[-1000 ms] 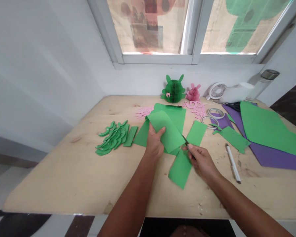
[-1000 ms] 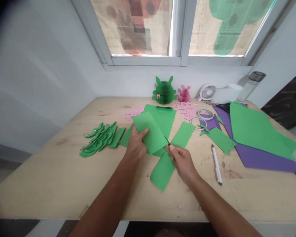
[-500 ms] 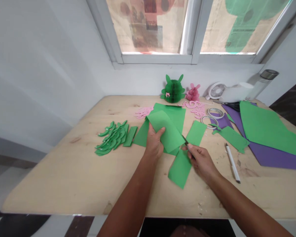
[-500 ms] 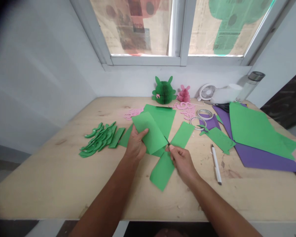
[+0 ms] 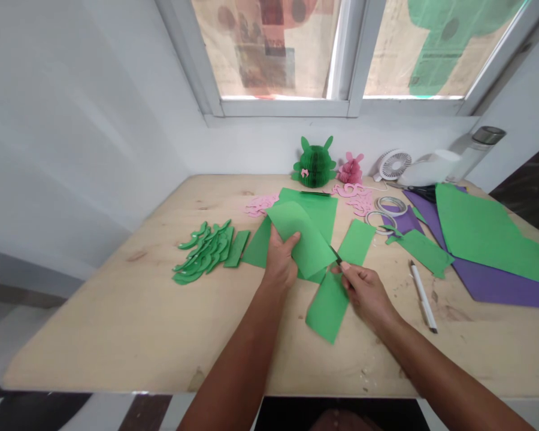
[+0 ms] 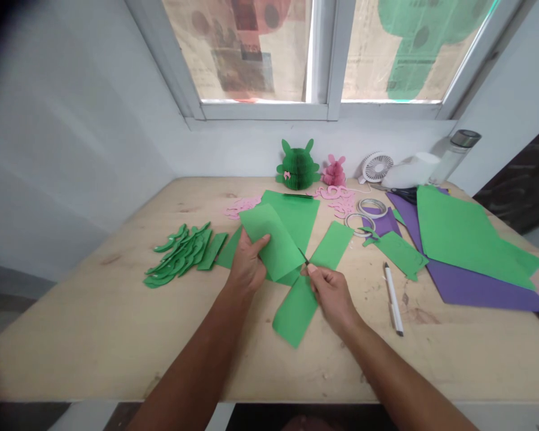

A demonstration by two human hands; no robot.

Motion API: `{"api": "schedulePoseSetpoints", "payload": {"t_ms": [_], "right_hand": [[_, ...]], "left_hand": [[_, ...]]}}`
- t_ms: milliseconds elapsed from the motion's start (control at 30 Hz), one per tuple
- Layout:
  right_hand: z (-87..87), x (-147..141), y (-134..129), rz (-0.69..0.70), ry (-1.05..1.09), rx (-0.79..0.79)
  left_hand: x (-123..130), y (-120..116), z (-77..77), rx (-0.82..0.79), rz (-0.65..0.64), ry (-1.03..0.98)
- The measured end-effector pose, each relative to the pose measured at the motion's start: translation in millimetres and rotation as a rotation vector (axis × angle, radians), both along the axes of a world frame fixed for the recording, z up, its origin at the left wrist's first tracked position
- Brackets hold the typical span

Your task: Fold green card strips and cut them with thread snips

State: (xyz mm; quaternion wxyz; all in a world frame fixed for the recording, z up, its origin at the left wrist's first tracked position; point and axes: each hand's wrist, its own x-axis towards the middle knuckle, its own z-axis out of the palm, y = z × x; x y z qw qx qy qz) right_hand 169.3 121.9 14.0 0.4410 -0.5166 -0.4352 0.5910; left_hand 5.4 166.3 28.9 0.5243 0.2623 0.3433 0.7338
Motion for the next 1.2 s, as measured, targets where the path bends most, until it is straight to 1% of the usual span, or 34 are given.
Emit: {"api": "schedulePoseSetpoints", "payload": {"t_ms": [600, 900, 1200], "right_hand": [[-8.2, 2, 1, -0.064, -0.06, 0.071], [-11.9, 2, 1, -0.052, -0.095, 0.108], [-9.2, 2, 0, -0.034, -0.106, 0.139]], "left_hand": [[-1, -1, -1.8, 0.011, 0.0, 0.042], [0, -2, -0.3, -0.025, 0.006, 0.008], [2, -3, -0.8, -0.027, -0.019, 0.006]]}}
